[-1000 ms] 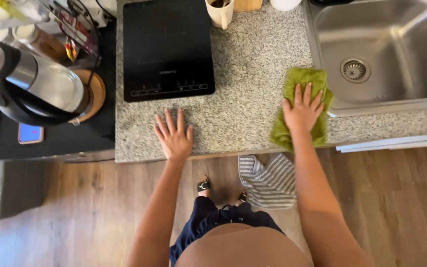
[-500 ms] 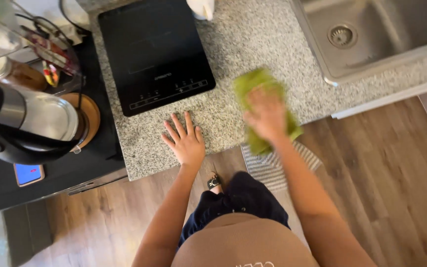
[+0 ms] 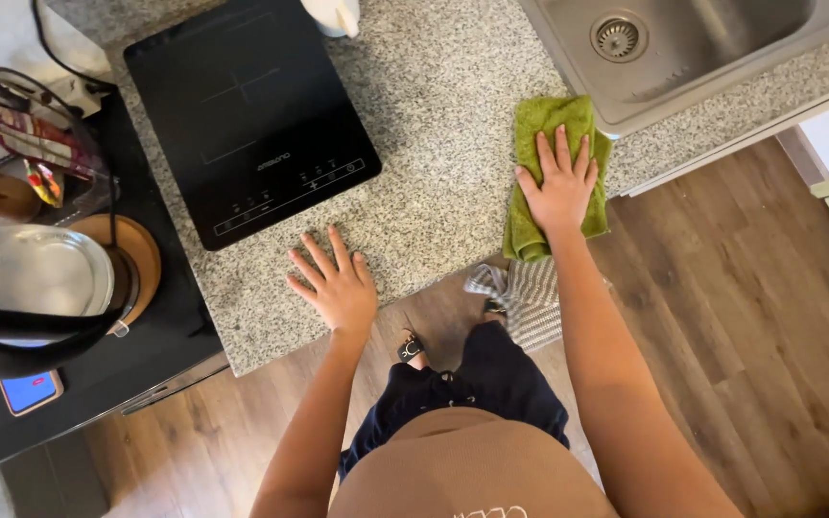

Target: Wiping down kitchen counters and a cabinet top with a green cleaning cloth.

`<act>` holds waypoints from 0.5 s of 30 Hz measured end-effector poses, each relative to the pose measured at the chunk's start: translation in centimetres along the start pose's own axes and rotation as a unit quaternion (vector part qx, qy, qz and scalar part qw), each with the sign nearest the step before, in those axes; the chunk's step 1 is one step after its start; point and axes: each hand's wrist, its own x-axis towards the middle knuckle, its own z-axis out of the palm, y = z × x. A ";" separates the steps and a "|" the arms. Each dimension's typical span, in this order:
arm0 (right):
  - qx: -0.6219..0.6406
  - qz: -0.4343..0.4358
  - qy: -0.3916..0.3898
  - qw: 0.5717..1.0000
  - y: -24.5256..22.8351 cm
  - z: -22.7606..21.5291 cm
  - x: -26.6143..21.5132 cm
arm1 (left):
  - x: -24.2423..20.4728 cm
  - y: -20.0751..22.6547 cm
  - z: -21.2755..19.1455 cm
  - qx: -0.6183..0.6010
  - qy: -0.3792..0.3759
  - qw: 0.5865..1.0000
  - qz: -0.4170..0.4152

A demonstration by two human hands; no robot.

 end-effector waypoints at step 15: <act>-0.008 -0.260 -0.003 0.966 4.6 -2.6 2.5 | 0.2 -0.3 1.2 -0.040 0.029 0.998 -0.027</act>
